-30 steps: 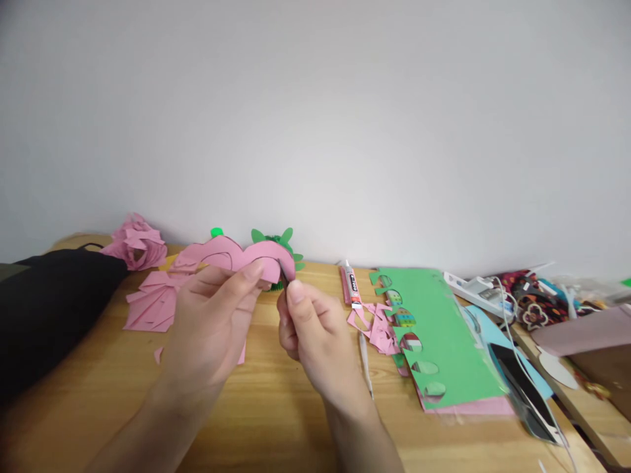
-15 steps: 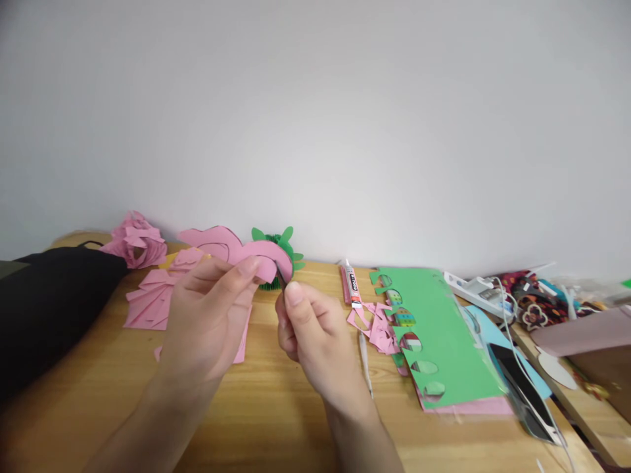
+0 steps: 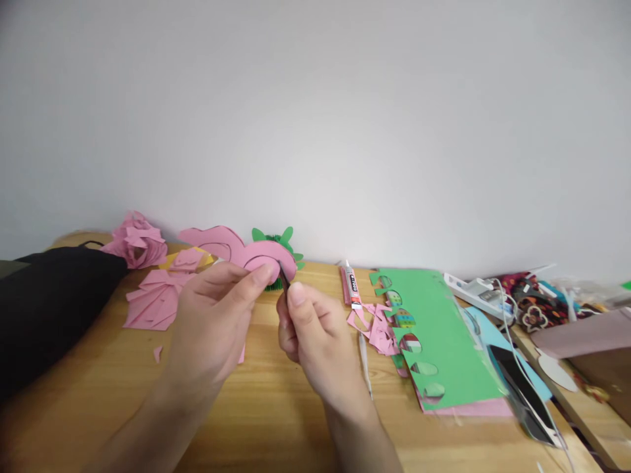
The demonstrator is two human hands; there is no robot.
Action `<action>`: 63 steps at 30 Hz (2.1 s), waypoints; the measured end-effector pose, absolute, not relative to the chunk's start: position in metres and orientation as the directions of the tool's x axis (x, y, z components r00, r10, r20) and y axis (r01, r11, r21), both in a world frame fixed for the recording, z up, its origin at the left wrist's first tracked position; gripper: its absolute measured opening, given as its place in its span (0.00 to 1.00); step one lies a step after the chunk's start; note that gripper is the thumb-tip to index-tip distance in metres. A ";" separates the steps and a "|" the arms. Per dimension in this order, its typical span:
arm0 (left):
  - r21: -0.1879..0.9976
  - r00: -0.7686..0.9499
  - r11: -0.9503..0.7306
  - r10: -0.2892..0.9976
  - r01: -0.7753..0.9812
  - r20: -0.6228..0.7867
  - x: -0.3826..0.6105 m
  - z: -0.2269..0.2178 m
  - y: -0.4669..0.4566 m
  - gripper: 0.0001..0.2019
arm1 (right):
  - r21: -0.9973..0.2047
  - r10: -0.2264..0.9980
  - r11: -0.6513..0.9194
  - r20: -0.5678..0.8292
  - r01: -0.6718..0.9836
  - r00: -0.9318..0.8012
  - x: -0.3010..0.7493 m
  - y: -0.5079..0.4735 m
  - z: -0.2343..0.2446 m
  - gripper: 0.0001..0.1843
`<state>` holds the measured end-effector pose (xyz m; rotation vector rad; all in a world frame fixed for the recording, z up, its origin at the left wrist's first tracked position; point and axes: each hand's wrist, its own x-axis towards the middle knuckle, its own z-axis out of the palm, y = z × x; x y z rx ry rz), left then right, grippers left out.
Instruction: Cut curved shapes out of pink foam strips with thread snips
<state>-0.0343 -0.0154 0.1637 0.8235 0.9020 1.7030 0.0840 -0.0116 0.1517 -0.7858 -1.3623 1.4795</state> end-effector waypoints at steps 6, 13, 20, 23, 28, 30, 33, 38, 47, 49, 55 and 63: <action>0.860 -0.271 -0.224 0.957 -0.458 0.105 -0.036 0.165 -0.015 0.10 | -0.976 0.924 0.046 0.123 -0.214 -0.361 0.083 -0.011 0.152 0.26; 0.876 -0.284 -0.252 0.949 -0.411 0.140 -0.039 0.164 -0.013 0.09 | -0.977 0.925 0.043 0.118 -0.209 -0.362 0.084 -0.011 0.153 0.26; 0.906 -0.221 -0.304 0.944 -0.294 0.245 -0.048 0.164 -0.010 0.10 | -0.983 0.915 0.042 0.109 -0.176 -0.390 0.090 -0.007 0.155 0.26; 0.911 -0.224 -0.303 0.943 -0.281 0.245 -0.049 0.165 -0.011 0.11 | -0.986 0.916 0.041 0.101 -0.160 -0.387 0.091 -0.007 0.154 0.27; 0.915 -0.243 -0.292 0.943 -0.279 0.227 -0.048 0.164 -0.012 0.10 | -0.992 0.921 0.043 0.087 -0.122 -0.380 0.091 -0.008 0.156 0.27; 0.918 -0.246 -0.292 0.942 -0.270 0.227 -0.048 0.163 -0.012 0.11 | -0.992 0.921 0.047 0.088 -0.117 -0.378 0.091 -0.008 0.156 0.27; 0.917 -0.247 -0.297 0.941 -0.267 0.233 -0.048 0.163 -0.011 0.11 | -0.992 0.921 0.048 0.089 -0.117 -0.379 0.090 -0.008 0.156 0.27; 0.905 -0.241 -0.304 0.941 -0.297 0.237 -0.048 0.161 -0.010 0.10 | -0.989 0.916 0.050 0.102 -0.142 -0.388 0.091 -0.008 0.156 0.27; 0.913 -0.255 -0.319 0.933 -0.255 0.255 -0.050 0.160 -0.011 0.11 | -0.984 0.911 0.052 0.116 -0.168 -0.396 0.092 -0.009 0.156 0.26; 0.912 -0.253 -0.316 0.934 -0.262 0.251 -0.050 0.160 -0.011 0.11 | -0.984 0.909 0.053 0.117 -0.168 -0.400 0.092 -0.009 0.156 0.26; 0.901 -0.228 -0.322 0.938 -0.289 0.262 -0.051 0.162 -0.011 0.09 | -0.983 0.906 0.062 0.127 -0.172 -0.404 0.092 -0.009 0.154 0.26; 0.906 -0.201 -0.336 0.936 -0.256 0.290 -0.053 0.162 -0.010 0.11 | -0.981 0.899 0.052 0.126 -0.185 -0.419 0.093 -0.006 0.153 0.26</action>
